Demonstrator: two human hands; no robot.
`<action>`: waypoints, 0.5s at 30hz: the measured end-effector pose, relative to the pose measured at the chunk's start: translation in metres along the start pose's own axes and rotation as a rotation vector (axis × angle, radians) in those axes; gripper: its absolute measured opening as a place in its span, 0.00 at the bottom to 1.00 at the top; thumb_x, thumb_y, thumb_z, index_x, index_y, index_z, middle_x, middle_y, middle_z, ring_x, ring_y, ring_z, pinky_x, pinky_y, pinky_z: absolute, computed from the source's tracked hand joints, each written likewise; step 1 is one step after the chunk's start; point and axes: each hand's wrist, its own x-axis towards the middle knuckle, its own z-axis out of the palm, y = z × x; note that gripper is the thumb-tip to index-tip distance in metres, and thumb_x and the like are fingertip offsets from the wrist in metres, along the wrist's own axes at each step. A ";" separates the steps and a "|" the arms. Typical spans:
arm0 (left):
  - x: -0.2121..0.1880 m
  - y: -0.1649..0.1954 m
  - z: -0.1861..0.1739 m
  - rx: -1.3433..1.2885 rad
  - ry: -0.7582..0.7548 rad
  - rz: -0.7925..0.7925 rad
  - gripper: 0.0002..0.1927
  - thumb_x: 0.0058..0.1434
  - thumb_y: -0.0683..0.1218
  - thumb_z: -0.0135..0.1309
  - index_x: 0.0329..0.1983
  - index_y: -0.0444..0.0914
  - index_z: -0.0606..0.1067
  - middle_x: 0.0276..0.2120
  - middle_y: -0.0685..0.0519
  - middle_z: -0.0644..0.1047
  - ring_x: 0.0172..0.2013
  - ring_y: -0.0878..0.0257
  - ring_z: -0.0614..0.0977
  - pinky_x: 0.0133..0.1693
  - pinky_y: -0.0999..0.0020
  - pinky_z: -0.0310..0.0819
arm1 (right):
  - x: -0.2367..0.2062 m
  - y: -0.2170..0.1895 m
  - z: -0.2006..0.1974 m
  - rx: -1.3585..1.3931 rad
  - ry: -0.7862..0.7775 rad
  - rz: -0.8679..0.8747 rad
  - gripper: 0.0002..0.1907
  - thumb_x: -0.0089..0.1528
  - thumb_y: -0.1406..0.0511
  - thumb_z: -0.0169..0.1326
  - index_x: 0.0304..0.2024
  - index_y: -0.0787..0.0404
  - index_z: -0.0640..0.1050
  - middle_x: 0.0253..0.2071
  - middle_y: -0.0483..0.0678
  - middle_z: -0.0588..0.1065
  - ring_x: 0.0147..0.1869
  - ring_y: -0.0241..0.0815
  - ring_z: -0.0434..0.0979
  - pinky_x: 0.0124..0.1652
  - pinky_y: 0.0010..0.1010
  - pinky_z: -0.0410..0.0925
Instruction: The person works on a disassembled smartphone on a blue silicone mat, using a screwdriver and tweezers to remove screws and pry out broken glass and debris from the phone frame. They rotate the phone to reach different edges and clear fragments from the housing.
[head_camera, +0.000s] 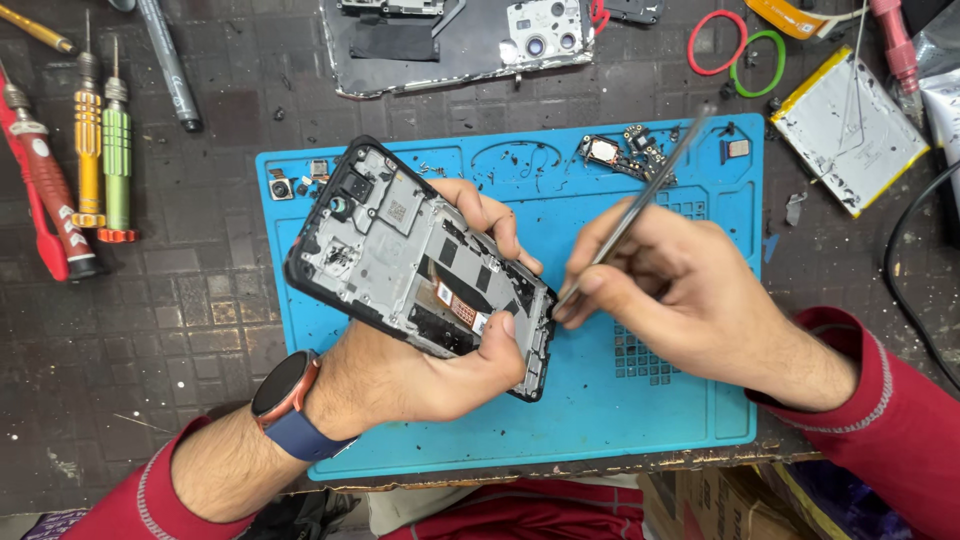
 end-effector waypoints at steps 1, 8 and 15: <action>0.001 -0.001 -0.001 0.008 -0.003 0.011 0.33 0.58 0.36 0.53 0.64 0.35 0.54 0.51 0.50 0.67 0.51 0.63 0.79 0.57 0.63 0.80 | -0.002 0.002 0.000 0.033 0.017 -0.027 0.09 0.68 0.69 0.52 0.47 0.69 0.73 0.39 0.50 0.81 0.44 0.39 0.87 0.45 0.31 0.82; 0.002 -0.005 -0.002 0.013 -0.014 0.009 0.32 0.59 0.36 0.52 0.64 0.35 0.54 0.51 0.50 0.67 0.55 0.61 0.80 0.59 0.61 0.80 | -0.012 0.010 0.001 -0.190 0.064 -0.193 0.09 0.66 0.70 0.57 0.47 0.70 0.76 0.39 0.52 0.83 0.45 0.40 0.88 0.43 0.28 0.82; 0.001 -0.005 -0.002 -0.025 -0.010 0.007 0.31 0.61 0.37 0.53 0.65 0.35 0.54 0.50 0.50 0.67 0.54 0.62 0.79 0.60 0.60 0.80 | -0.017 0.015 0.000 -0.272 0.118 -0.222 0.11 0.60 0.70 0.64 0.43 0.69 0.78 0.37 0.50 0.83 0.38 0.34 0.86 0.35 0.21 0.77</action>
